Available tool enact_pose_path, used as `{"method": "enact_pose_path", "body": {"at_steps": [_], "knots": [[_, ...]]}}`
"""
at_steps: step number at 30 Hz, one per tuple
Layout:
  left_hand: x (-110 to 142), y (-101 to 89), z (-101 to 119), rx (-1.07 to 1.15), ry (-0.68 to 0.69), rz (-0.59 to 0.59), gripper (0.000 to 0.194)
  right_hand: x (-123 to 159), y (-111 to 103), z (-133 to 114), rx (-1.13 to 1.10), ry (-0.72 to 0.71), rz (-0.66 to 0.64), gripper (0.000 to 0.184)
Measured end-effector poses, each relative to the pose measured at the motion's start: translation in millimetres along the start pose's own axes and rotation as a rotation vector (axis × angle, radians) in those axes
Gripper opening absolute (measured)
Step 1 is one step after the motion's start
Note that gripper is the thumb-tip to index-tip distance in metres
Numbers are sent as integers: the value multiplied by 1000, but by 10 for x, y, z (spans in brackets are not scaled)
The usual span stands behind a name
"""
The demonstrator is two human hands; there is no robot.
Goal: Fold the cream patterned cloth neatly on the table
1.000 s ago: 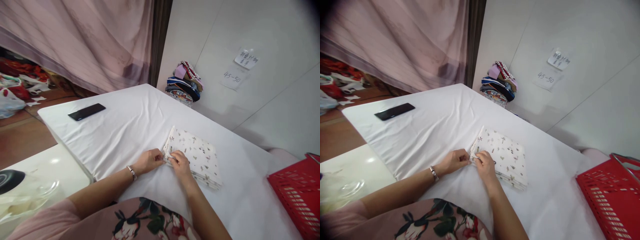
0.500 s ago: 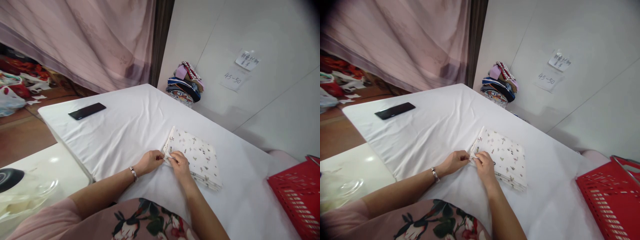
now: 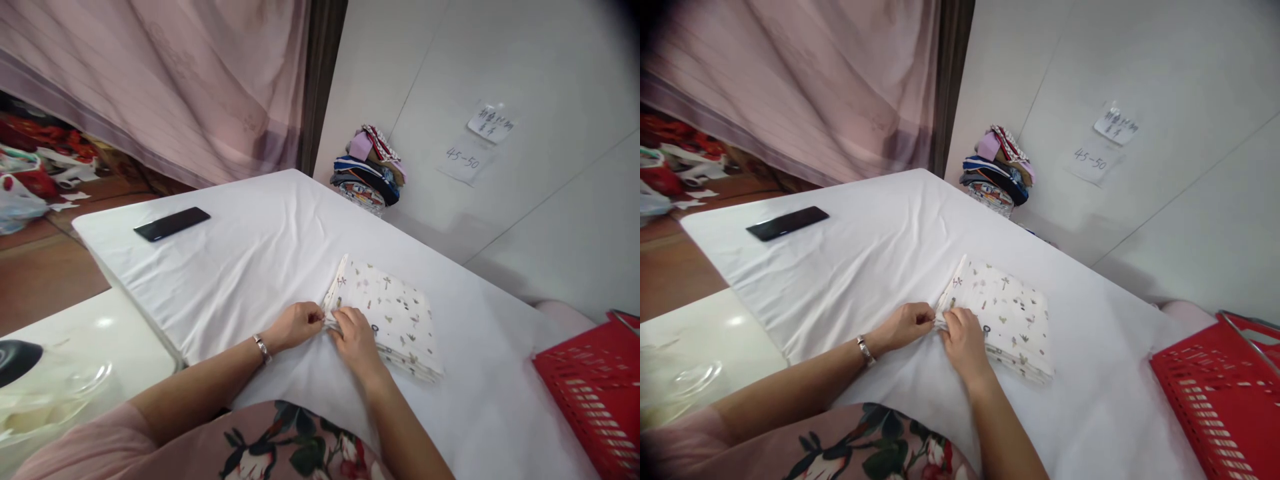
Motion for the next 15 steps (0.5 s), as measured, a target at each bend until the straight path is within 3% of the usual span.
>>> {"method": "enact_pose_path", "body": {"at_steps": [3, 6, 11, 15], "knots": [[19, -20, 10, 46, 28, -17, 15, 9, -11, 1, -36, 0, 72, 23], [37, -52, -1, 66, 15, 50, 21, 25, -20, 4, -71, 9, 139, 26], [37, -78, -27, 68, -51, 154, 32, 10, 46, -35, 7, -13, 86, 24], [-38, -85, -14, 50, -136, 106, 40, -9, 78, -62, 60, -24, 44, 26]]}}
Point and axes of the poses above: each hand's wrist, its own x-axis away from the middle knuckle, its own y-axis out of the palm, z = x × y, the point moved 5 cm from there along -x, towards the middle knuckle, and after that the axes turned 13 degrees about -z, right-handed, at the moved point
